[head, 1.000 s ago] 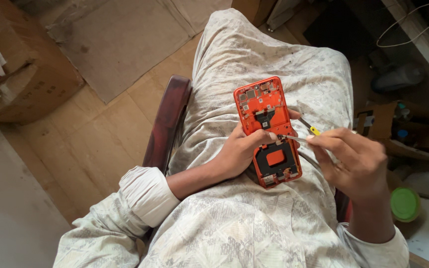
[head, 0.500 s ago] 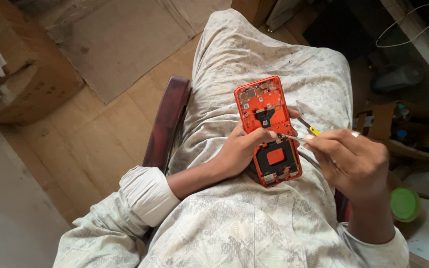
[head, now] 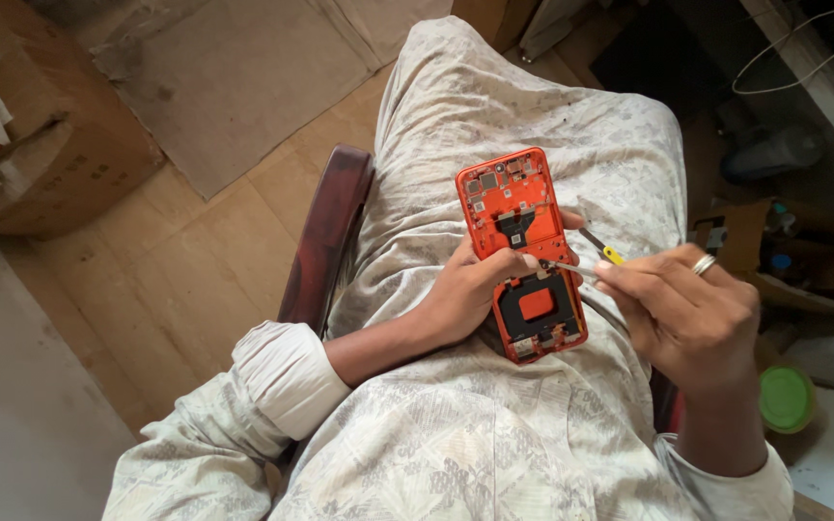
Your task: The person uses tweezers and a small screwdriver to manipulate internal components of a disassembled orange electronic device held on their lap. They adjust connectors and parts within the device's chassis throughout the clip.
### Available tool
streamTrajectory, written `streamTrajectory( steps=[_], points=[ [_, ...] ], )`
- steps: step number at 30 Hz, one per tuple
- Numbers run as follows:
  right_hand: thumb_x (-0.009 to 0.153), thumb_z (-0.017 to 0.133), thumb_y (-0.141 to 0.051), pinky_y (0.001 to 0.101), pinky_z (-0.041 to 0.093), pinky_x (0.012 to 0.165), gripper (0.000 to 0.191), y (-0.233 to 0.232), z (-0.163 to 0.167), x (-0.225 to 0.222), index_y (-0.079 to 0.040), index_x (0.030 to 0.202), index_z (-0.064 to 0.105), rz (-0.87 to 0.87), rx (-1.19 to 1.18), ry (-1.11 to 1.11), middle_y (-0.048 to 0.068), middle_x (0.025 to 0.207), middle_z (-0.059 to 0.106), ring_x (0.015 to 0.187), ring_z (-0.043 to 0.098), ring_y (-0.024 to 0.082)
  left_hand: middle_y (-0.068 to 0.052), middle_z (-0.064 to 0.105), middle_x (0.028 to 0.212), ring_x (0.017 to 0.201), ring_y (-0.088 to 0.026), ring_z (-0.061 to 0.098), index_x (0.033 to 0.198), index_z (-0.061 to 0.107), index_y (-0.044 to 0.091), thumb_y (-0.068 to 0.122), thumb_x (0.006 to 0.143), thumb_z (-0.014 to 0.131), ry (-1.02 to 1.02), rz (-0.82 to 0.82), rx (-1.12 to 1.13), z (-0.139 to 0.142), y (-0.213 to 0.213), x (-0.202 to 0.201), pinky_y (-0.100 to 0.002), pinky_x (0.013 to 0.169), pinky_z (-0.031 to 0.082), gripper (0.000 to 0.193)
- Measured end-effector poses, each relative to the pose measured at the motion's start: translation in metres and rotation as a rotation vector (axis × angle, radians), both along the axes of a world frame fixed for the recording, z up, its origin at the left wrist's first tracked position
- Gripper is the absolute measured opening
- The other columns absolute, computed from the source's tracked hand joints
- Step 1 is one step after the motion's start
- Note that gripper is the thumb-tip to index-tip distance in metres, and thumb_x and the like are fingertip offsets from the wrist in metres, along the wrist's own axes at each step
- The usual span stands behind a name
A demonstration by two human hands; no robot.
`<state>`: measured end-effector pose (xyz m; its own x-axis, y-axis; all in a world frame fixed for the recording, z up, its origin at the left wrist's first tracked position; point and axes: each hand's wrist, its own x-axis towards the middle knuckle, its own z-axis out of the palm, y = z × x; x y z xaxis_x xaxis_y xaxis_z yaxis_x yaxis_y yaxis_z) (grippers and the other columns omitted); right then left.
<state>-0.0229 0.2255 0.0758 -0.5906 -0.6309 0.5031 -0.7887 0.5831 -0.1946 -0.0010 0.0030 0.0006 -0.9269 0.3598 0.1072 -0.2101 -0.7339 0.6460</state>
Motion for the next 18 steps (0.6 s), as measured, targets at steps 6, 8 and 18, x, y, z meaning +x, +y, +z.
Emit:
streamTrajectory(
  steps=[6, 8, 18],
  points=[
    [0.082, 0.074, 0.004, 0.0387, 0.052, 0.062, 0.022, -0.0046, -0.0020, -0.0020, -0.010, 0.098, 0.078, -0.068, 0.161, 0.107, 0.005, 0.078, 0.070, 0.074, 0.068, 0.029, -0.017, 0.065, 0.131, 0.115, -0.023, 0.067, 0.148, 0.050, -0.008, 0.007, 0.099, 0.047, -0.018, 0.001, -0.039, 0.0001, -0.0030, 0.0012, -0.038, 0.106, 0.053, 0.051],
    [0.085, 0.080, -0.009, 0.0371, 0.050, 0.060, 0.014, -0.0016, -0.0036, -0.0008, -0.010, 0.099, 0.078, -0.074, 0.153, 0.036, 0.007, 0.079, 0.069, 0.070, 0.066, 0.025, -0.015, 0.065, 0.133, 0.116, -0.022, 0.066, 0.146, 0.050, -0.008, 0.008, 0.098, 0.047, -0.017, 0.005, -0.052, 0.0002, -0.0022, 0.0005, -0.037, 0.106, 0.053, 0.051],
    [0.093, 0.080, -0.009, 0.0325, 0.050, 0.061, 0.017, 0.0024, -0.0070, 0.0017, -0.013, 0.108, 0.074, -0.061, 0.133, 0.105, 0.003, 0.088, 0.072, 0.078, 0.067, 0.023, -0.015, 0.066, 0.129, 0.115, -0.023, 0.067, 0.146, 0.050, -0.007, 0.009, 0.097, 0.047, -0.033, 0.007, -0.043, 0.0024, -0.0021, 0.0000, -0.038, 0.105, 0.054, 0.052]
  ],
)
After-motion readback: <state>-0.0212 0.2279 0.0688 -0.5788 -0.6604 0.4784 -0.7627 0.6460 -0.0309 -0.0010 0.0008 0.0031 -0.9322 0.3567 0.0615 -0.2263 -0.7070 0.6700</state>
